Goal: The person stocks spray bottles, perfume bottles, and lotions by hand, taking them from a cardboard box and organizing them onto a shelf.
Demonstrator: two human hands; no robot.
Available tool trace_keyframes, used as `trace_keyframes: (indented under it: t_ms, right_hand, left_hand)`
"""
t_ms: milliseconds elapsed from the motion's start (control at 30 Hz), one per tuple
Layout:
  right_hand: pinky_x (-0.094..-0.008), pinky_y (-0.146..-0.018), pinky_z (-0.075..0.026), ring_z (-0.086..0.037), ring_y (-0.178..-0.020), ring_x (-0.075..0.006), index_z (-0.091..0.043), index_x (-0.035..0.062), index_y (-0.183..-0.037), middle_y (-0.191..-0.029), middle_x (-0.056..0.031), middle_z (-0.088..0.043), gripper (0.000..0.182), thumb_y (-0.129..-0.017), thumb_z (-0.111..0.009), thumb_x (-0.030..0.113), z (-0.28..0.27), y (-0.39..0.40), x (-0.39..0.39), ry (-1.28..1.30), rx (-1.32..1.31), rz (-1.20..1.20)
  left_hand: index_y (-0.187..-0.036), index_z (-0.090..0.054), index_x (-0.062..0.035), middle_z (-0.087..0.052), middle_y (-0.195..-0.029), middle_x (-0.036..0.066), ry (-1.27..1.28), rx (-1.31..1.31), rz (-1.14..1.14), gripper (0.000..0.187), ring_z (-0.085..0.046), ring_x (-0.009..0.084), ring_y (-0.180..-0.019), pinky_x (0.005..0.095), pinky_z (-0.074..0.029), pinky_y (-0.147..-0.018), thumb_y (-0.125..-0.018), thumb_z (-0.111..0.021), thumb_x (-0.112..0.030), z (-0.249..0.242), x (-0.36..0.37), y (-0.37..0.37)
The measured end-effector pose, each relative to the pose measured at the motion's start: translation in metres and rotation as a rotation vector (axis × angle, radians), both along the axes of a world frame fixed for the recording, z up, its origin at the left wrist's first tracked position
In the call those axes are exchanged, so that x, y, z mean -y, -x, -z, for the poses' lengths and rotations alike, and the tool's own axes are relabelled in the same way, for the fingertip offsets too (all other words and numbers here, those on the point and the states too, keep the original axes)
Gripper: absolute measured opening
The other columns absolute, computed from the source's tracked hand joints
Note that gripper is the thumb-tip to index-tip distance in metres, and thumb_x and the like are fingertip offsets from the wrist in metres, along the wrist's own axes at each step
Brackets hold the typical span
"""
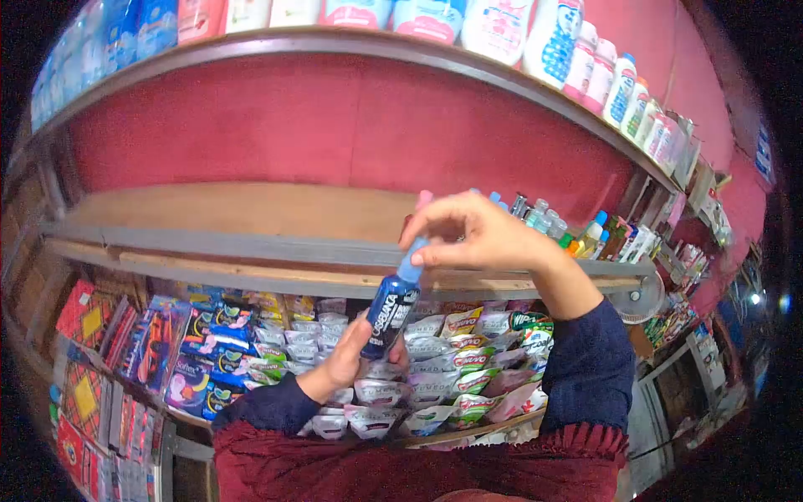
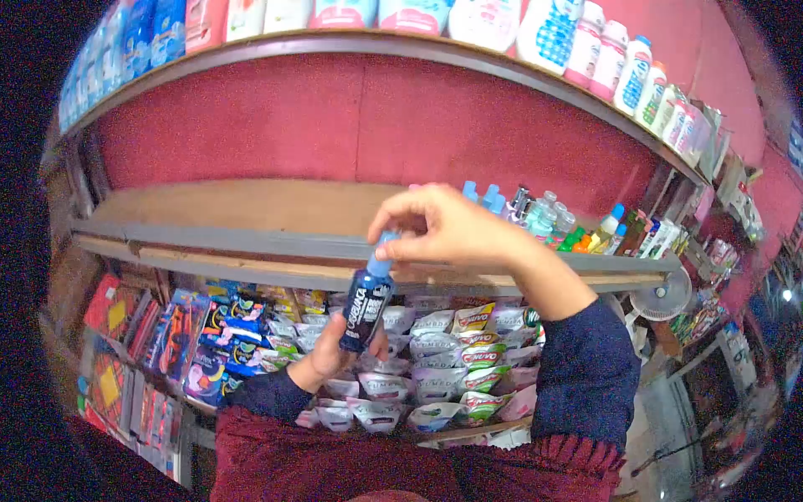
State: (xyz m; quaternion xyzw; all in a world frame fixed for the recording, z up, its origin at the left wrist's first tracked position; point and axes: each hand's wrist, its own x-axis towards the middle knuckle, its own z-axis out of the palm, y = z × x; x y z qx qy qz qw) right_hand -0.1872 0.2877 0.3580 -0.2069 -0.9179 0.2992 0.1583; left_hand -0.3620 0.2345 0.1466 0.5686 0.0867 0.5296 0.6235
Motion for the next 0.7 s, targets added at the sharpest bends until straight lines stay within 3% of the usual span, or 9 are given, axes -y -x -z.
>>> trace_keyframes:
  t_ms: [67, 100, 167, 233, 267, 367, 433, 633, 700]
  right_hand:
    - [-0.0245, -0.074, -0.048, -0.059, -0.083, -0.0073, -0.064, 0.0006, -0.094, -0.087, -0.0025, -0.065, 0.02, -0.081, -0.07, 0.014, -0.022, -0.009, -0.008, -0.065, -0.116, -0.048]
    - [-0.0226, -0.069, -0.049, -0.059, -0.076, -0.0065, -0.064, 0.0012, -0.094, -0.082, -0.003, -0.065, 0.016, -0.081, -0.067, 0.011, -0.034, -0.012, -0.012, -0.282, -0.242, -0.083]
    - [-0.0235, -0.07, -0.049, -0.06, -0.075, -0.008, -0.064, 0.0011, -0.093, -0.082, -0.0028, -0.065, 0.016, -0.08, -0.066, 0.01, -0.063, -0.025, -0.008, -0.197, -0.391, 0.104]
    - [-0.0242, -0.07, -0.049, -0.061, -0.075, -0.0084, -0.065, 0.0007, -0.094, -0.082, -0.0028, -0.066, 0.017, -0.08, -0.065, 0.01, -0.081, -0.036, -0.024, -0.498, -0.482, 0.208]
    - [-0.0274, -0.07, -0.051, -0.064, -0.075, -0.0134, -0.065, 0.0037, -0.096, -0.082, -0.0072, -0.068, 0.02, -0.078, -0.066, 0.014, -0.086, -0.042, -0.039, -0.717, -0.471, 0.303]
    - [-0.029, -0.069, -0.05, -0.064, -0.074, -0.0165, -0.065, 0.0055, -0.094, -0.081, -0.009, -0.067, 0.02, -0.077, -0.066, 0.016, -0.084, -0.041, -0.062, -1.009, -0.266, 0.545]
    - [-0.0357, -0.071, -0.05, -0.065, -0.078, -0.0258, -0.065, 0.0086, -0.093, -0.084, -0.0123, -0.066, 0.021, -0.074, -0.066, 0.019, -0.067, -0.039, -0.095, -1.095, -0.177, 0.544]
    - [-0.0418, -0.072, -0.05, -0.064, -0.085, -0.0299, -0.064, 0.0128, -0.089, -0.087, -0.0107, -0.067, 0.023, -0.068, -0.07, 0.023, -0.027, -0.032, -0.125, -0.76, 0.087, 0.526]
    - [-0.0414, -0.072, -0.05, -0.064, -0.085, -0.0289, -0.065, 0.012, -0.088, -0.087, -0.0104, -0.067, 0.025, -0.068, -0.071, 0.024, -0.018, -0.032, -0.128, -0.713, 0.12, 0.481]
  left_hand:
    - [-0.12, -0.044, 0.0014, -0.056, -0.096, 0.011, -0.162, -0.09, -0.101, 0.075, -0.056, 0.0188, -0.085, 0.031, -0.046, -0.075, -0.085, -0.042, -0.065, -0.041, -0.009, 0.011]
    - [-0.127, -0.041, 0.0018, -0.056, -0.105, 0.011, -0.251, -0.104, -0.155, 0.078, -0.055, 0.0181, -0.089, 0.0304, -0.046, -0.077, -0.085, -0.043, -0.064, -0.063, -0.018, 0.017]
    - [-0.137, -0.033, -0.0026, -0.052, -0.118, 0.009, -0.552, -0.209, -0.545, 0.077, -0.053, 0.0162, -0.095, 0.0291, -0.045, -0.08, -0.084, -0.055, -0.054, -0.096, -0.046, 0.036]
    - [-0.139, -0.032, -0.007, -0.051, -0.123, 0.01, -0.547, -0.44, -0.775, 0.074, -0.052, 0.0185, -0.107, 0.0334, -0.043, -0.088, -0.082, -0.062, -0.043, -0.131, -0.056, 0.041]
    - [-0.142, -0.027, -0.0114, -0.051, -0.125, 0.01, -0.519, -0.566, -0.729, 0.079, -0.051, 0.021, -0.11, 0.0356, -0.043, -0.09, -0.077, -0.07, -0.024, -0.138, -0.068, 0.042]
    - [-0.144, -0.02, -0.0158, -0.051, -0.126, 0.013, -0.456, -0.913, -0.638, 0.089, -0.051, 0.0228, -0.111, 0.036, -0.042, -0.091, -0.074, -0.075, -0.024, -0.149, -0.085, 0.025]
    - [-0.145, -0.014, -0.0186, -0.054, -0.119, 0.019, -0.494, -0.938, -0.61, 0.1, -0.056, 0.0254, -0.103, 0.0367, -0.046, -0.087, -0.069, -0.079, -0.024, -0.137, -0.117, 0.02]
    - [-0.145, -0.009, -0.0137, -0.058, -0.109, 0.024, -0.394, -0.911, -0.362, 0.108, -0.063, 0.0254, -0.087, 0.0368, -0.051, -0.079, -0.064, -0.082, -0.012, -0.129, -0.149, -0.003]
    - [-0.144, -0.014, -0.0124, -0.055, -0.116, 0.023, -0.421, -0.947, -0.404, 0.105, -0.06, 0.0244, -0.096, 0.0359, -0.049, -0.083, -0.063, -0.081, -0.008, -0.124, -0.155, -0.007]
